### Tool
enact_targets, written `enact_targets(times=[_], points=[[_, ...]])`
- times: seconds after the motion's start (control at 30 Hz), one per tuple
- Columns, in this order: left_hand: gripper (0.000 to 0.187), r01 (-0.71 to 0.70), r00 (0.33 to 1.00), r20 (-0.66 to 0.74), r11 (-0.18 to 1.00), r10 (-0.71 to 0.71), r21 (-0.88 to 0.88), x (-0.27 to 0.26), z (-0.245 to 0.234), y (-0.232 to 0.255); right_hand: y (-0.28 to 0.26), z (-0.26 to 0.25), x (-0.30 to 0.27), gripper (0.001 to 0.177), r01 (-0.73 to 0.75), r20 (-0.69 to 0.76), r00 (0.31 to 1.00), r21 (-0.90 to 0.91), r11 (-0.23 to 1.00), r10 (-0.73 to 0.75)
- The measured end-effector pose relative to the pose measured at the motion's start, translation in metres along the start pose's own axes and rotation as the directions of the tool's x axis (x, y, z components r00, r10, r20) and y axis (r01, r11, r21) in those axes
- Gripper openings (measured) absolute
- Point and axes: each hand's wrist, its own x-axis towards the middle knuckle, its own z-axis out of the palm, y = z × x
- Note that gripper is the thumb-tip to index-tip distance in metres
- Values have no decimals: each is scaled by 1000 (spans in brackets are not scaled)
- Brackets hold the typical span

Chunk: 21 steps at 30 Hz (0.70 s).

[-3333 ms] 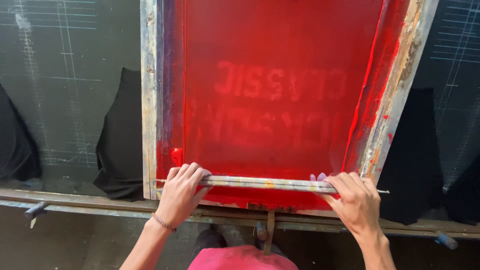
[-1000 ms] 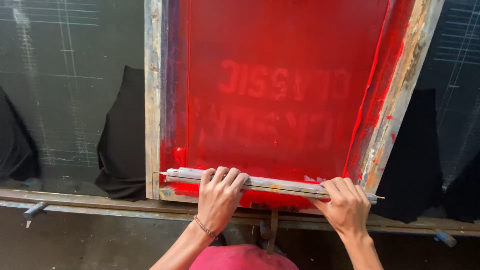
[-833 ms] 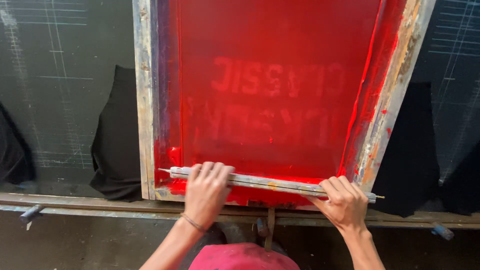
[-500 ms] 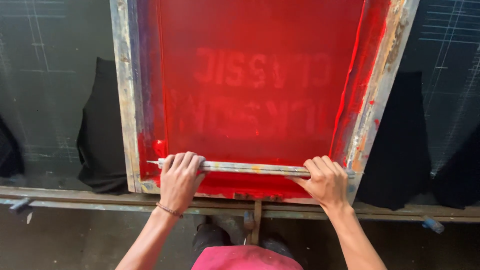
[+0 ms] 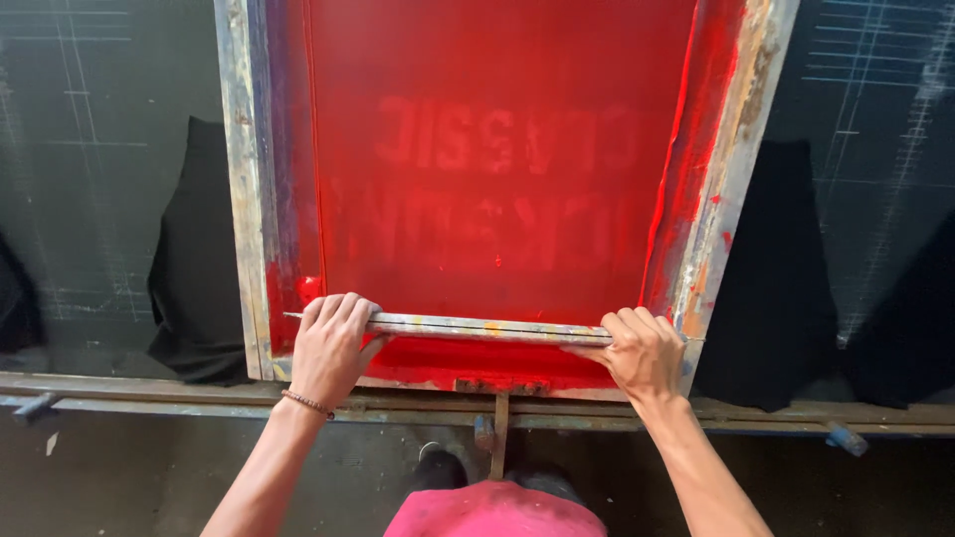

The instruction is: The person performs screen printing on a black t-shirt using a squeegee to spread red ink across a screen. The person repeatedly pulls the squeegee down the screen to transfer the ink onto the fabric, then lifts the screen to reveal the printed design.

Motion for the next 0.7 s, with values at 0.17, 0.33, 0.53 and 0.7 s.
enact_targets(times=[0.17, 0.33, 0.53, 0.7], points=[[50, 19, 1000, 20, 1000, -18, -7, -2, 3, -11, -11, -34, 18, 17, 5, 16, 1000, -5, 1000, -5], [45, 35, 996, -85, 999, -38, -39, -6, 2, 1, -5, -25, 17, 49, 10, -32, 999, 96, 995, -6], [47, 25, 985, -169, 1000, -23, 12, 12, -2, 14, 13, 13, 2, 44, -40, -44, 998, -45, 998, 38], [47, 14, 990, -138, 1000, -10, 24, 11, -4, 13, 7, 2, 6, 65, -54, -40, 998, 66, 996, 57]])
